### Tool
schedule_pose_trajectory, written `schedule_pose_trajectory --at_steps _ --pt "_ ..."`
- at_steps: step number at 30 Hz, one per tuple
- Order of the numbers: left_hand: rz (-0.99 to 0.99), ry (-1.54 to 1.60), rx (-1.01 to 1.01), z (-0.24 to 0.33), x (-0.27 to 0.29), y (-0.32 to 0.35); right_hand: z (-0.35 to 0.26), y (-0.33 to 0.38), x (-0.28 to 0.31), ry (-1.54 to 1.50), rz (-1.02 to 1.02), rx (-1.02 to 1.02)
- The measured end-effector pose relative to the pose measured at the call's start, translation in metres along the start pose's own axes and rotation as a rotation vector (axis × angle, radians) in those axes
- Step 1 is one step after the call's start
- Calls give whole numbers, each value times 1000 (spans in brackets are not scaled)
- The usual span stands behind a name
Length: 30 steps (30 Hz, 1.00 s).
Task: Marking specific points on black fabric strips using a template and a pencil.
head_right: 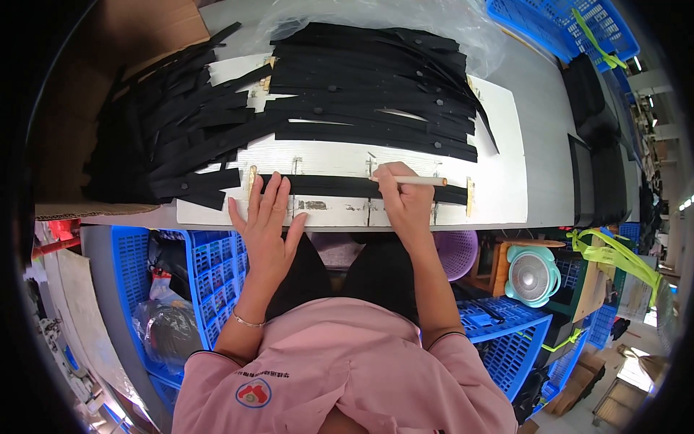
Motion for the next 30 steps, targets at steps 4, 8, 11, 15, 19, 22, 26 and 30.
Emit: schedule_pose_trajectory --at_steps 4,8,11,15,19,22,26,30 --pt "-14 2 5 1 2 0 3 0 0 40 -49 30" --pt "-17 -8 17 6 4 -2 8 -1 0 29 -60 34" --pt "5 32 -25 22 7 -12 7 -2 -1 40 -44 56" --pt "70 330 -158 46 -14 -33 4 -2 -2 71 -37 67" --pt "127 453 -171 63 -29 -50 3 -1 -2 84 -44 45" --pt "103 420 -150 64 -34 -53 6 -2 -2 49 -2 105" --pt "134 424 -149 63 -37 -53 9 4 6 -47 -26 53" --pt "140 423 -147 64 -37 -53 7 3 7 2 -94 177"
Point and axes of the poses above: each hand's wrist, its own y-axis away from the middle knuckle, its own x-axis out of the back of the hand, z = x × y, the point moved 1 cm from there along -y, towards the middle knuckle, and after that the axes turned 1 degree about -z, right-handed, at the moved point
